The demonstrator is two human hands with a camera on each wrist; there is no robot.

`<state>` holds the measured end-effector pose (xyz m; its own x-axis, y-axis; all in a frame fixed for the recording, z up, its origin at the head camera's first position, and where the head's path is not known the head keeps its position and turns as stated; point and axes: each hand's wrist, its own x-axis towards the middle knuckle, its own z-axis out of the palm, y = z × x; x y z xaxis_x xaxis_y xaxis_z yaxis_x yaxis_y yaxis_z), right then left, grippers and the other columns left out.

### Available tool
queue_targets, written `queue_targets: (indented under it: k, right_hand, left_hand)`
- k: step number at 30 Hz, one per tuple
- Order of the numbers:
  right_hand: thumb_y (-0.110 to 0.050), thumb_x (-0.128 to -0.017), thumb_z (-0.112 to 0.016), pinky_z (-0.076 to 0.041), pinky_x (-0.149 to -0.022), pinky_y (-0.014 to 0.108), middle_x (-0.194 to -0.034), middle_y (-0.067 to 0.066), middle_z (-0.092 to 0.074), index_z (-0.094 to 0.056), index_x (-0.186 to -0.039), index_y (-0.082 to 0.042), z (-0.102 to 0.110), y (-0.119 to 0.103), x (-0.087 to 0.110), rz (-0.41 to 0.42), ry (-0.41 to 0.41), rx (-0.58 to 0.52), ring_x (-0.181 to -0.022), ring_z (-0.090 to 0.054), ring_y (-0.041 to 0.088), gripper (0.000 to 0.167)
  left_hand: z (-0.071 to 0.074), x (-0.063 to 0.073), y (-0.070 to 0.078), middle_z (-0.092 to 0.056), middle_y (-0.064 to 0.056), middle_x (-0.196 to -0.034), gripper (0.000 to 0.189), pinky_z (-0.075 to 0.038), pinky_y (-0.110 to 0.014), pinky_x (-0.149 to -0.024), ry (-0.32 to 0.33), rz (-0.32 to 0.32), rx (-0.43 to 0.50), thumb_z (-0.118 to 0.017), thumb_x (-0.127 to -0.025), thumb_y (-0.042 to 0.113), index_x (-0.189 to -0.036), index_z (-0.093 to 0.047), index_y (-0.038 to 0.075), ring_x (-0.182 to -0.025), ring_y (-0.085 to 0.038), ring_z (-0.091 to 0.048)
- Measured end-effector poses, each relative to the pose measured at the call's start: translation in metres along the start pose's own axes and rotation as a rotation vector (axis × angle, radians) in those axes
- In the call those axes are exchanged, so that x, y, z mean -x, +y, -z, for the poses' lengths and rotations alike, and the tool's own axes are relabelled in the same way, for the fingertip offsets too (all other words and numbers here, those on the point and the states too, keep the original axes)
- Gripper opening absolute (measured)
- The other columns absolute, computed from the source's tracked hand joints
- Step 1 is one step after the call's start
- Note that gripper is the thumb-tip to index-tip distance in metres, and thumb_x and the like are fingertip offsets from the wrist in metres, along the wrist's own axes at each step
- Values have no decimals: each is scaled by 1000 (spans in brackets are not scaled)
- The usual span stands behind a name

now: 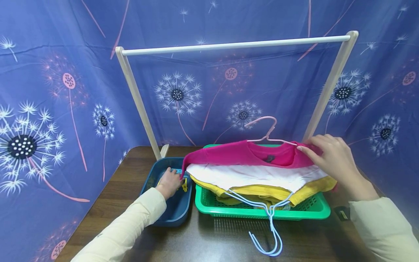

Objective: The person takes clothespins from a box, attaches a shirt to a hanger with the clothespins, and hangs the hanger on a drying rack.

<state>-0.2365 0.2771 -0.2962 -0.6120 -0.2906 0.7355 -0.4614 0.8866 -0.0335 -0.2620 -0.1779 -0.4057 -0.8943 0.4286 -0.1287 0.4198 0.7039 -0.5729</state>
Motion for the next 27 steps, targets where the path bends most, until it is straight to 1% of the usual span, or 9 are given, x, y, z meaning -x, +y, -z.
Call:
queue_targets:
  k: [4,8,12,15,18,20,22,24,27]
  right_hand:
    - [-21,-66,-77,-34,-63,40,-76,12,-65,-69,-83,-6,-3,0,-1,7,34,-4,-73,-49,26,24]
    - [-18,-65,-78,-32,-62,38,-80,14,-66,-70,-83,-6,-5,2,-1,-19,57,-16,-76,-49,27,23]
    - [-18,-68,-77,-32,-63,38,-80,13,-65,-68,-87,-6,-5,3,1,-71,26,-26,-74,-52,27,24]
    - [-16,-71,-76,-33,-64,39,-74,12,-63,-64,-88,-6,-4,4,1,-108,-4,-34,-68,-52,26,23]
    - [-15,-70,-77,-33,-62,38,-65,9,-57,-58,-82,-7,-3,4,1,-122,-10,-37,-61,-48,22,23]
    - [-14,-69,-78,-32,-60,37,-60,6,-53,-56,-78,-8,-3,4,1,-105,-6,-24,-57,-44,19,24]
    - [-14,-69,-77,-33,-60,36,-61,6,-54,-59,-77,-8,-2,4,1,-85,-9,-20,-58,-45,19,21]
    - [-14,-70,-77,-34,-61,37,-65,6,-56,-61,-77,-8,-2,5,1,-67,-16,-24,-60,-47,19,18]
    - [-12,-69,-77,-35,-64,39,-67,7,-58,-62,-76,-8,-2,6,1,-49,-28,-35,-63,-50,21,17]
  left_hand:
    - [0,0,0,-67,2,-100,31,-42,-37,-81,-7,-6,3,-74,-73,28,-104,-68,24,-92,-20,-58]
    - [1,1,0,-68,2,-98,28,-42,-36,-81,-2,-8,5,-74,-75,27,-102,-69,24,-91,-20,-58]
    - [2,2,0,-68,2,-95,23,-42,-36,-80,22,-18,-7,-73,-76,26,-98,-70,25,-87,-20,-58]
    - [4,3,-1,-69,2,-93,22,-43,-36,-80,30,-26,-12,-73,-76,25,-97,-70,24,-86,-20,-59]
    - [6,3,-2,-69,1,-94,21,-45,-39,-86,22,-22,-4,-72,-77,25,-98,-70,22,-89,-21,-61]
    - [8,4,-4,-69,0,-93,22,-44,-42,-90,10,-10,21,-73,-76,25,-98,-70,20,-91,-22,-62]
    - [11,5,-7,-70,-1,-91,25,-43,-44,-92,6,9,63,-76,-73,26,-95,-71,16,-91,-22,-62]
    - [13,7,-10,-69,-2,-88,28,-44,-43,-90,12,27,116,-79,-69,27,-92,-70,13,-88,-23,-62]
    - [15,10,-16,-68,-2,-86,36,-45,-41,-84,40,46,161,-82,-64,31,-91,-69,11,-83,-22,-60]
